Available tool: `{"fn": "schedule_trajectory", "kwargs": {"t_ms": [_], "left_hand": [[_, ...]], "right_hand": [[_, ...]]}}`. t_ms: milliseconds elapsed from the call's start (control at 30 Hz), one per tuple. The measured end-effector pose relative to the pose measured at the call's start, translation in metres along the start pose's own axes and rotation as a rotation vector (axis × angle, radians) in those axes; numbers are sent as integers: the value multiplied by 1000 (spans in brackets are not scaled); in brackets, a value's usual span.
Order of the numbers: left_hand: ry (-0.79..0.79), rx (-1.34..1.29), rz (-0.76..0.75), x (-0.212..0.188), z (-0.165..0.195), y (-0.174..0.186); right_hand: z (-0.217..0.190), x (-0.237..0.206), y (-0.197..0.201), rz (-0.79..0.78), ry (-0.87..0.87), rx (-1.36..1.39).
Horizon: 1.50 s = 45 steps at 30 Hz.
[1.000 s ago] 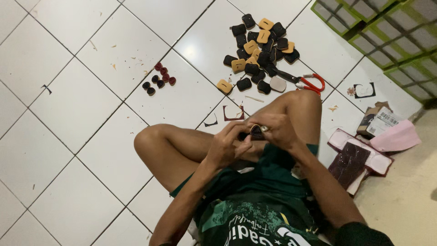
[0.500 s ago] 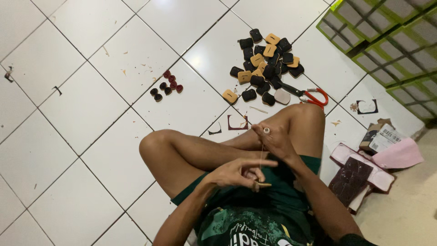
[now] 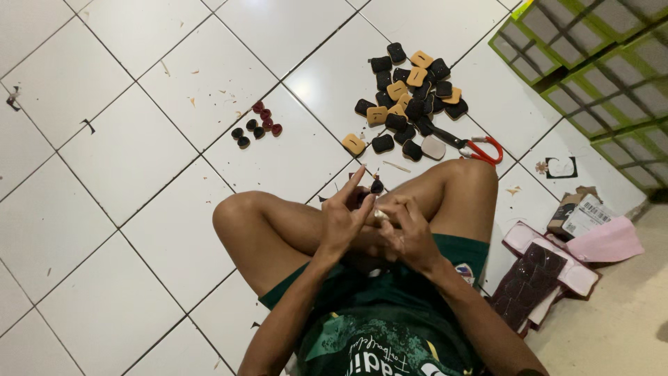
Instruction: The person sits on a tiled floor and assembles small cylindrical components by inserting a white tube into a dark cap. They handle multiple similar parts, picking them from a pile and placing assembled units aside. A pair of scissors is visible nearby but not used.
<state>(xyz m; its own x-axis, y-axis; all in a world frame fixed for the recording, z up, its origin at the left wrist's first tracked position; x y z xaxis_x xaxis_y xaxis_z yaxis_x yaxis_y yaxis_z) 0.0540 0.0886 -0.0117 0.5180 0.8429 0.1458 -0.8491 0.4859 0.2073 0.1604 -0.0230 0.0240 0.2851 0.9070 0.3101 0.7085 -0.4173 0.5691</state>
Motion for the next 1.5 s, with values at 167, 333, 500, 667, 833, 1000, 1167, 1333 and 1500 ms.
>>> {"fn": "schedule_trajectory", "kwargs": {"t_ms": [167,333,500,667,833,1000,1167,1333,1500], "left_hand": [[-174,276,-140,-5,32,-10],[-102,91,-330,-7,36,-17],[98,-230,-536,-8,20,-24],[147,-213,-504,-13,6,-27],[153,-354,-509,-18,-2,-34],[316,-523,-451,-19,-20,-33],[429,-665,-296,-19,-33,-30],[252,-435,112,-20,-28,-14],[108,-310,232,-21,-7,-7]], "right_hand": [[11,28,20,23,-58,-24],[21,33,13,-194,0,136],[4,26,-3,-484,60,435],[-1,31,-6,-494,65,272],[1,30,-11,-557,-3,330],[-31,28,13,-260,343,158],[-18,10,12,-224,276,296],[64,-14,-8,51,-269,1009],[114,-24,-27,112,-597,959]]}}
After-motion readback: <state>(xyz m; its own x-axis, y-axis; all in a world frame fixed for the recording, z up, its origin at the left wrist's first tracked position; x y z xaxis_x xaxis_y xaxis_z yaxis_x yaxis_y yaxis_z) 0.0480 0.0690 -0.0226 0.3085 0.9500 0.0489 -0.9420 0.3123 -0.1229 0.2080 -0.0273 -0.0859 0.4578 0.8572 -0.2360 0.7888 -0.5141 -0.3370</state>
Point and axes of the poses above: each hand's wrist, its own x-axis towards the middle knuckle, its own y-axis out of the back of the hand, z = x × y, the point moved 10 cm from there along x, towards the middle knuckle, and after that the axes turned 4 degrees about -y, right-handed, at the moved point
